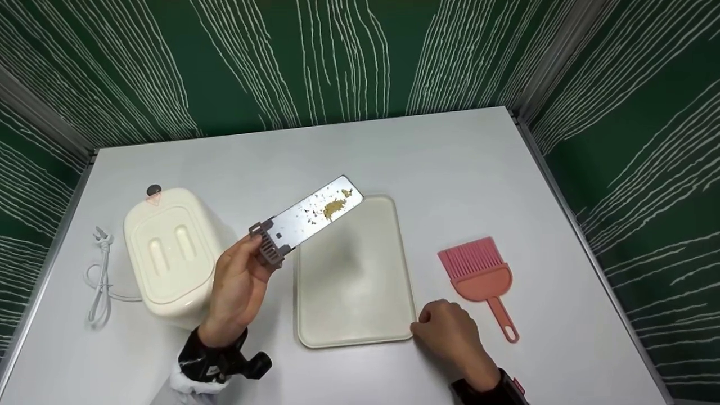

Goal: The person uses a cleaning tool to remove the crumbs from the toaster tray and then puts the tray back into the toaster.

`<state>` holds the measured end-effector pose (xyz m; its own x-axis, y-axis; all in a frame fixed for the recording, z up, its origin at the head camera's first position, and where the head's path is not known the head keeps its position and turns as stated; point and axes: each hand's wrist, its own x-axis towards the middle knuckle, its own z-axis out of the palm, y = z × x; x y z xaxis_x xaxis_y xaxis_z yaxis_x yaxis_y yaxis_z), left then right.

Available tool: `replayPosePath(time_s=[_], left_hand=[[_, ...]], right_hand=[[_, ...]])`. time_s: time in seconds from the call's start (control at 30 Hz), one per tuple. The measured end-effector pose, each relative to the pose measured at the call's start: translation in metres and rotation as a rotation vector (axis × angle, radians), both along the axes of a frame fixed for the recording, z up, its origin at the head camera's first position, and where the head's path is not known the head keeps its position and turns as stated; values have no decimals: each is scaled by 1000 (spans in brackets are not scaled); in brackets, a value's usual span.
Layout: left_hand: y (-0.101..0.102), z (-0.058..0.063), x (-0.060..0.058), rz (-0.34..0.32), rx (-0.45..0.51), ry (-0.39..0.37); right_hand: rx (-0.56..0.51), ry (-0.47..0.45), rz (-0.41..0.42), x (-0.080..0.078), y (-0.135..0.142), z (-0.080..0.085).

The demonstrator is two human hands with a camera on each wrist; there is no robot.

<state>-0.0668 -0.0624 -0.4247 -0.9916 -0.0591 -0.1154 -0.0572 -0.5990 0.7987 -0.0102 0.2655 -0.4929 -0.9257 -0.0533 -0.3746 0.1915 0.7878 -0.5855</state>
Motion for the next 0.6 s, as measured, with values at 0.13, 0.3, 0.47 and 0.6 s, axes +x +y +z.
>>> replayPosePath(time_s=[0.13, 0.3, 0.47, 0.6], left_hand=[[0, 0, -1, 0, -13, 1], [0, 1, -1, 1, -17, -9], [0, 0, -1, -4, -21, -20], [-1, 0, -1, -8, -23, -15]], right_hand=[[22, 15, 8, 3, 2, -1], [40, 20, 9, 6, 2, -2], [83, 16, 30, 10, 1, -1], [130, 52, 3, 8, 6, 4]])
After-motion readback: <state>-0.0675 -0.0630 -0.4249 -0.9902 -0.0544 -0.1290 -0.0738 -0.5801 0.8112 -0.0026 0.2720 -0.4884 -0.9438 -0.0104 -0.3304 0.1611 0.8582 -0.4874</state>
